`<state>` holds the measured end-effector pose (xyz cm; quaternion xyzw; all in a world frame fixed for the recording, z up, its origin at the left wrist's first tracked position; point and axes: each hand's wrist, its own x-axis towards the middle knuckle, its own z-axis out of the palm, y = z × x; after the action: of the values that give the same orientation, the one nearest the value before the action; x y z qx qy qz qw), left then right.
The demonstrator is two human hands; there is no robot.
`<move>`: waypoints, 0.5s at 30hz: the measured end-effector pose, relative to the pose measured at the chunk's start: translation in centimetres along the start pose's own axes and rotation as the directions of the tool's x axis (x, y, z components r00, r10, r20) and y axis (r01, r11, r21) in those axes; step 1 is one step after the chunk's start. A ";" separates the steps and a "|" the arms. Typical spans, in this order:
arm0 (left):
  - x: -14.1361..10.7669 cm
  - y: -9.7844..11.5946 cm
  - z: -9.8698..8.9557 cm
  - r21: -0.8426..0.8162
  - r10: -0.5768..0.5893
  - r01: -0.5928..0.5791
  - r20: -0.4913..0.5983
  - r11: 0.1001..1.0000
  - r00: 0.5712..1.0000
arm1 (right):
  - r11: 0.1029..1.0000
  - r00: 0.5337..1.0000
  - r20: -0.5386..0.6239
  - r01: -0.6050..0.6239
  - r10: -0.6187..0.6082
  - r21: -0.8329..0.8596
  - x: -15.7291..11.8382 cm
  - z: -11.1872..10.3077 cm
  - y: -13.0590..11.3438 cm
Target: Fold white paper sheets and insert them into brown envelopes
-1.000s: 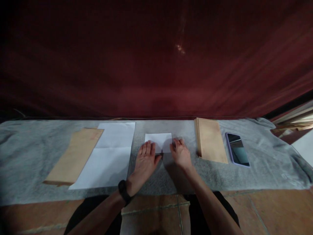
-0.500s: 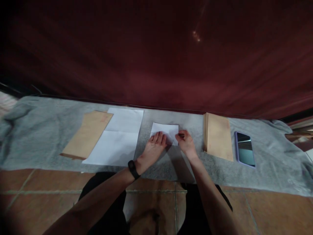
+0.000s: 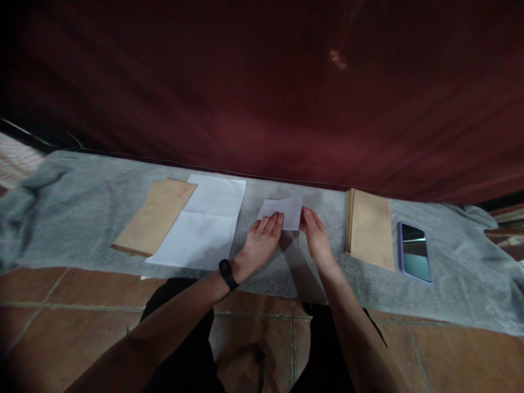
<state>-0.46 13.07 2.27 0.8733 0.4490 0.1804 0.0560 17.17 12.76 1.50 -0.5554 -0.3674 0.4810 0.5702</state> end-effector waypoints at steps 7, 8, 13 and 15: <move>1.5 -0.7 -1.2 -0.935 -0.601 0.263 0.070 0.240 0.796 | 0.965 0.983 -0.009 -0.177 0.182 0.192 -0.6 1.1 0.2; 1.5 -0.6 -1.0 -0.969 -0.626 0.244 0.159 0.051 0.763 | 0.966 0.983 0.003 -0.180 0.183 0.186 -0.6 1.2 0.3; 0.1 -0.3 0.2 -0.838 -0.489 0.353 0.533 -0.415 0.691 | 0.991 0.990 -0.046 -0.134 0.133 -0.016 -0.1 1.0 1.0; -0.9 -0.1 0.4 -0.769 -0.334 0.531 0.635 -0.356 0.696 | 0.984 0.995 -0.019 -0.104 0.103 -0.141 0.2 0.4 1.5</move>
<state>-0.86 12.43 1.65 0.2912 0.4530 0.3485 0.7672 16.62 12.98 0.08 -0.6158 -0.3681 0.4794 0.5055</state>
